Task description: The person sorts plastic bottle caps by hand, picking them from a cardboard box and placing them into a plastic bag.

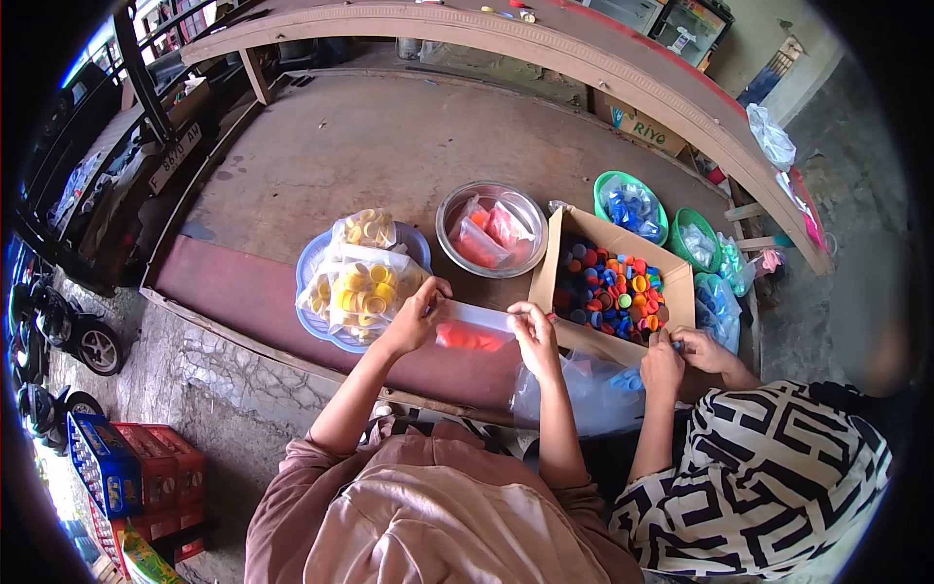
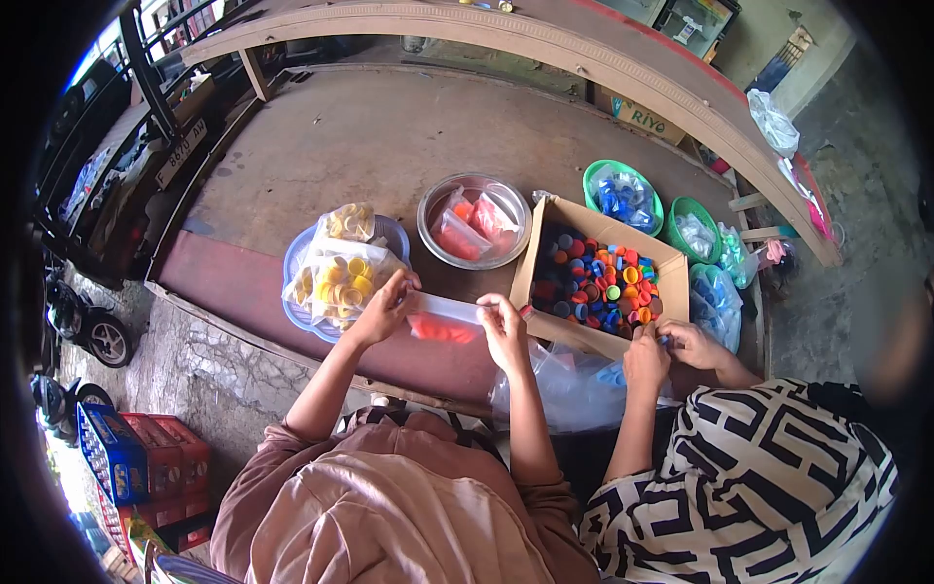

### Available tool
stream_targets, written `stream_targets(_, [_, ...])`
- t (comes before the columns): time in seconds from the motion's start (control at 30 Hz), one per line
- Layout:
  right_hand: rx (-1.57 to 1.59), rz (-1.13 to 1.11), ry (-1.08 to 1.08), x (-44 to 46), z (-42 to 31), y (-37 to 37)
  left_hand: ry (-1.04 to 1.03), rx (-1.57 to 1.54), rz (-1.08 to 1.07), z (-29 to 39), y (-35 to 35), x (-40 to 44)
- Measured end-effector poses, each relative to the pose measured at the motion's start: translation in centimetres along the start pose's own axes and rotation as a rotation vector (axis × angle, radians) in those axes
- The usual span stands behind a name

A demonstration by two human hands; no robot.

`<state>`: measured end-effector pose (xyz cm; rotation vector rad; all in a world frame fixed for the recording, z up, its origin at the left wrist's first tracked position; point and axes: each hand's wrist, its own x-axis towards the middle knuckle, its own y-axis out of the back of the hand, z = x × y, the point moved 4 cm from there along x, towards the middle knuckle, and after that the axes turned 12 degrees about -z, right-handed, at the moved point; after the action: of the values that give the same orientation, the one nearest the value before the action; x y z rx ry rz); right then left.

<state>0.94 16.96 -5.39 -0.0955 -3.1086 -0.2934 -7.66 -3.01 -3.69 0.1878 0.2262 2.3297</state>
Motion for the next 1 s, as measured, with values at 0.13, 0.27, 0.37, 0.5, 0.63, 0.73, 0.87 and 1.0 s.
stream_targets(0.13, [-0.019, -0.103, 0.013, -0.5, -1.4, -0.5, 0.028, -0.094, -0.070, -1.8, -0.1, 0.5])
stream_targets(0.27, [-0.232, -0.052, 0.013, -0.5, -1.8, 0.0, 0.047, 0.135, -0.180, 2.2, 0.3, -0.2])
stream_targets(0.37, [-0.536, 0.116, 0.313, -0.1, -2.1, 0.1, -0.165, 0.257, -0.077, 1.5, 0.2, 0.3])
stream_targets(0.5, [-0.254, -0.018, -0.009, 0.2, -1.3, 0.1, -0.015, 0.169, -0.073, 1.3, 0.3, 0.6])
stream_targets(0.63, [-0.039, -0.043, -0.047, 0.0, -1.1, 0.0, 0.055, -0.028, -0.069, -0.4, 0.1, 0.6])
stream_targets(0.73, [-0.008, -0.057, 0.013, -0.1, -0.7, -0.5, 0.029, -0.149, -0.154, -1.8, -0.4, 0.7])
stream_targets(0.87, [0.101, -0.180, -0.102, -0.6, 0.1, -0.9, 0.102, -0.296, -0.111, -1.2, -0.5, 0.4])
stream_targets(1.0, [0.281, -0.222, -0.133, -0.9, -0.5, -1.9, 0.153, -0.361, -0.030, -2.0, -0.7, 0.5])
